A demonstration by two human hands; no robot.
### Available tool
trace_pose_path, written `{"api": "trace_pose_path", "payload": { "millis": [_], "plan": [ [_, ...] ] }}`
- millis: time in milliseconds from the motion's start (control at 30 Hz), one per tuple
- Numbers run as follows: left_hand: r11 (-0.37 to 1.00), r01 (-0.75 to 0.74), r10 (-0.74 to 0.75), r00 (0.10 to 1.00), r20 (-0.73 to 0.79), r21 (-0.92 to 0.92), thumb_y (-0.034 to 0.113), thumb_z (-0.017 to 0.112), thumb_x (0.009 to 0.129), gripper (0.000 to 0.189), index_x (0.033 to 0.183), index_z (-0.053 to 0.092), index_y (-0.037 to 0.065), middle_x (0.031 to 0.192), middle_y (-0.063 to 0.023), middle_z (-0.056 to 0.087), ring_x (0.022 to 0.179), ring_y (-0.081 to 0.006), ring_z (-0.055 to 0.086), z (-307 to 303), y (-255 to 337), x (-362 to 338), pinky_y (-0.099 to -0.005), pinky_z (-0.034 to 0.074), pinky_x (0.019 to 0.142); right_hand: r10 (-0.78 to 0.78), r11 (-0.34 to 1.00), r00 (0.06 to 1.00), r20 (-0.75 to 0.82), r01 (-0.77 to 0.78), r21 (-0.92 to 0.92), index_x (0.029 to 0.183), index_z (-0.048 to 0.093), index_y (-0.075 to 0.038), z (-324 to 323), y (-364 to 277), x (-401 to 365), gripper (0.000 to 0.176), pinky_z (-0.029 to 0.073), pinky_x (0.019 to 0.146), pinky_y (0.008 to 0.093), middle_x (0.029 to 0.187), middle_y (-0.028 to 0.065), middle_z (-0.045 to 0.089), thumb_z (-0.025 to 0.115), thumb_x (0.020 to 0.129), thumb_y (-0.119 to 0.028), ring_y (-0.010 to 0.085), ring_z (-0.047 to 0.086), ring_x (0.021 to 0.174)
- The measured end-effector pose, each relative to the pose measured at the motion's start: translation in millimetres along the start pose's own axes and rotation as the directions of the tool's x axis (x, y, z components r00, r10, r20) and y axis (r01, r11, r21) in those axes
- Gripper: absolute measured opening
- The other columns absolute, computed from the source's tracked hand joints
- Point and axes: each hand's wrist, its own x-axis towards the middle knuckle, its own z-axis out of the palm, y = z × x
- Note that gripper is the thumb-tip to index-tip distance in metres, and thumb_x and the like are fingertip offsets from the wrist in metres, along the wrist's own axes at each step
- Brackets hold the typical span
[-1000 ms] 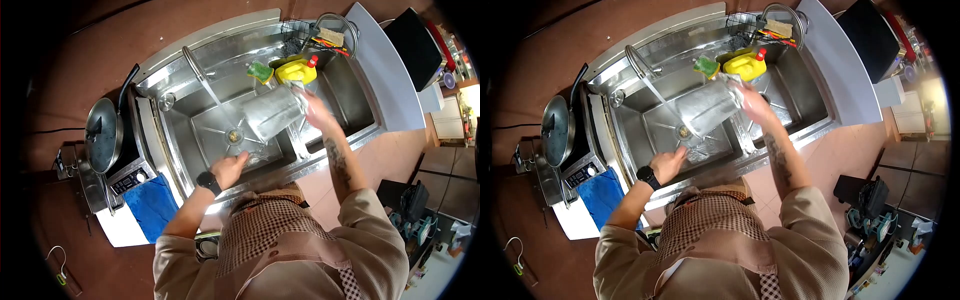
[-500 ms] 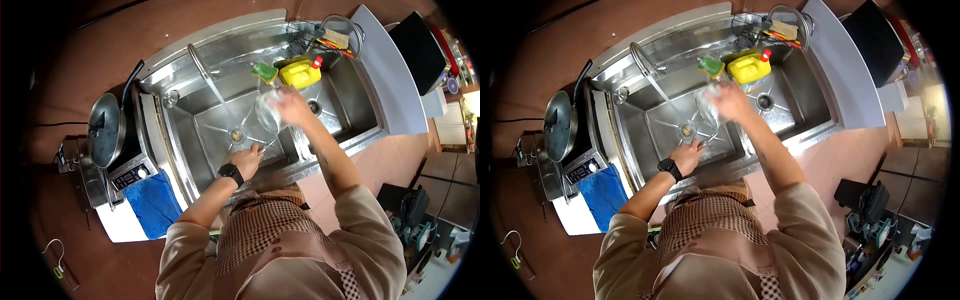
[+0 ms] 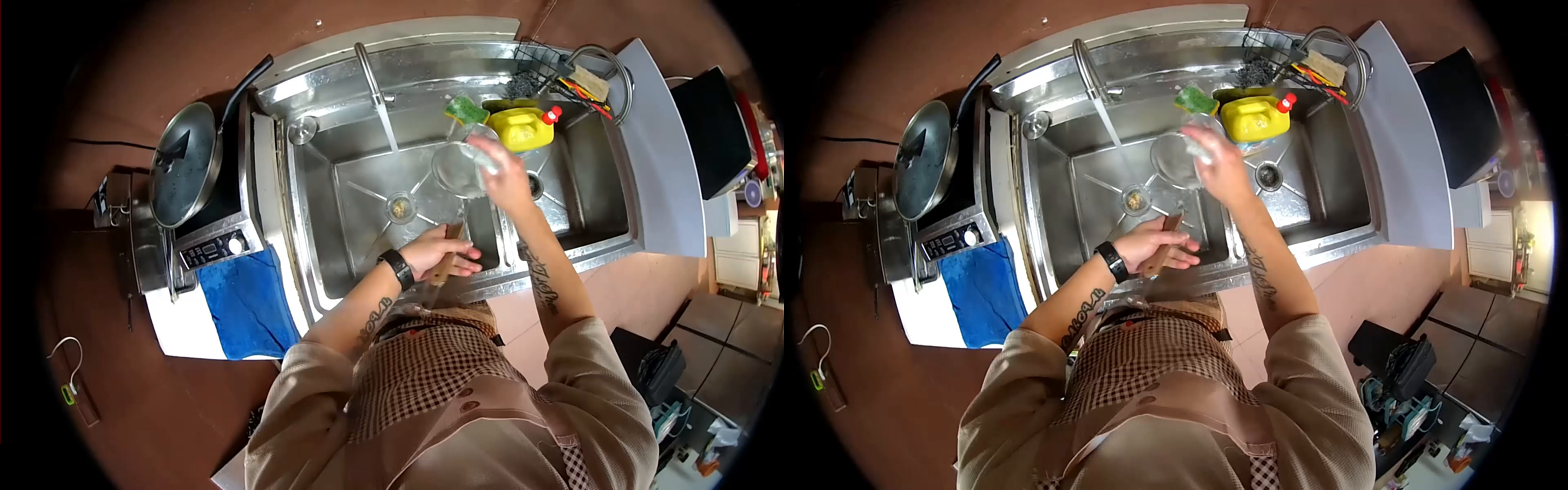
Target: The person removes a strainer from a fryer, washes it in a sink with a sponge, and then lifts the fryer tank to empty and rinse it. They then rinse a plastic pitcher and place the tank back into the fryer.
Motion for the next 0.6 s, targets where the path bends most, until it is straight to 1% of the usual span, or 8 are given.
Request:
{"api": "trace_pose_path", "payload": {
  "millis": [67,100,200,233,300,400,533,600],
  "plan": [
    [0.993,-0.106,0.101,0.991,-0.087,-0.058,0.012,0.06,0.094,0.02,0.106,0.047,0.003,0.101,-0.0152,0.067,0.07,-0.0185,0.066,-3,-4,1,-0.0351,0.06,0.065,0.224,0.972,0.969,-0.105,-0.215,0.098,0.125,0.058,-0.009,-11,-8,0,0.047,0.049,0.094,0.0377,0.116,0.0202,0.064,0.059,0.079,0.0,0.0359,0.062,0.107],
    [0.987,-0.125,0.116,0.989,-0.095,-0.099,0.01,0.06,0.093,0.015,0.102,0.048,0.006,0.089,-0.0092,0.065,0.058,-0.0124,0.056,-9,-8,4,-0.0289,0.052,0.053,0.332,0.938,0.93,-0.156,-0.31,0.153,0.125,0.057,-0.009,-16,-10,1,0.047,0.049,0.093,0.0382,0.115,0.0215,0.064,0.059,0.079,0.0,0.0364,0.062,0.107],
    [0.964,-0.153,0.127,0.984,-0.129,-0.217,0.012,0.059,0.094,0.013,0.102,0.049,0.009,0.077,-0.0036,0.058,0.052,-0.0089,0.047,-34,-19,11,-0.0259,0.043,0.046,0.499,0.864,0.833,-0.241,-0.498,0.069,0.128,0.054,-0.006,-39,-10,-8,0.048,0.048,0.09,0.0392,0.116,0.0242,0.063,0.059,0.08,-0.003,0.0379,0.061,0.106],
    [0.972,-0.131,0.094,0.978,-0.188,-0.196,0.014,0.058,0.095,0.011,0.1,0.048,0.011,0.071,-0.0003,0.049,0.05,-0.0086,0.044,-32,-17,9,-0.0266,0.04,0.043,0.364,0.926,0.895,-0.256,-0.378,-0.006,0.131,0.049,-0.006,-39,-13,-12,0.052,0.048,0.091,0.0412,0.111,0.0237,0.063,0.058,0.08,-0.006,0.0396,0.061,0.103],
    [0.98,-0.143,0.105,0.964,-0.245,-0.142,0.015,0.057,0.095,0.011,0.1,0.047,0.011,0.071,-0.0005,0.049,0.049,-0.0093,0.044,-26,-17,5,-0.0274,0.04,0.043,0.219,0.953,0.963,-0.155,-0.245,-0.179,0.132,0.047,-0.005,-29,-46,-15,0.053,0.049,0.09,0.043,0.107,0.0221,0.062,0.058,0.08,-0.006,0.0399,0.061,0.101],
    [0.983,-0.149,0.116,0.956,-0.269,-0.107,0.014,0.057,0.095,0.01,0.101,0.048,0.013,0.071,0.0008,0.049,0.049,-0.0097,0.044,-13,-22,6,-0.0264,0.039,0.043,0.089,0.914,0.996,0.025,-0.072,-0.4,0.13,0.046,-0.004,4,-52,-22,0.054,0.05,0.088,0.0459,0.106,0.0203,0.06,0.061,0.078,-0.007,0.0394,0.061,0.098],
    [0.979,-0.202,0.181,0.935,-0.305,-0.037,0.008,0.054,0.092,0.014,0.098,0.042,0.013,0.07,-0.0003,0.048,0.047,-0.011,0.044,8,-21,6,-0.0284,0.038,0.04,0.192,0.885,0.964,0.182,-0.09,-0.457,0.122,0.049,-0.004,35,-18,-31,0.045,0.05,0.088,0.046,0.11,0.0213,0.06,0.062,0.079,-0.007,0.0388,0.061,0.101],
    [0.974,-0.219,0.223,0.92,-0.321,0.047,0.008,0.053,0.092,0.016,0.098,0.039,0.013,0.07,-0.0006,0.047,0.047,-0.0114,0.044,7,-21,7,-0.0288,0.038,0.04,0.332,0.938,0.885,0.327,-0.271,-0.217,0.132,0.044,-0.003,28,-33,-40,0.058,0.047,0.095,0.0446,0.122,0.0236,0.057,0.064,0.079,-0.013,0.0405,0.057,0.112]
  ]
}}
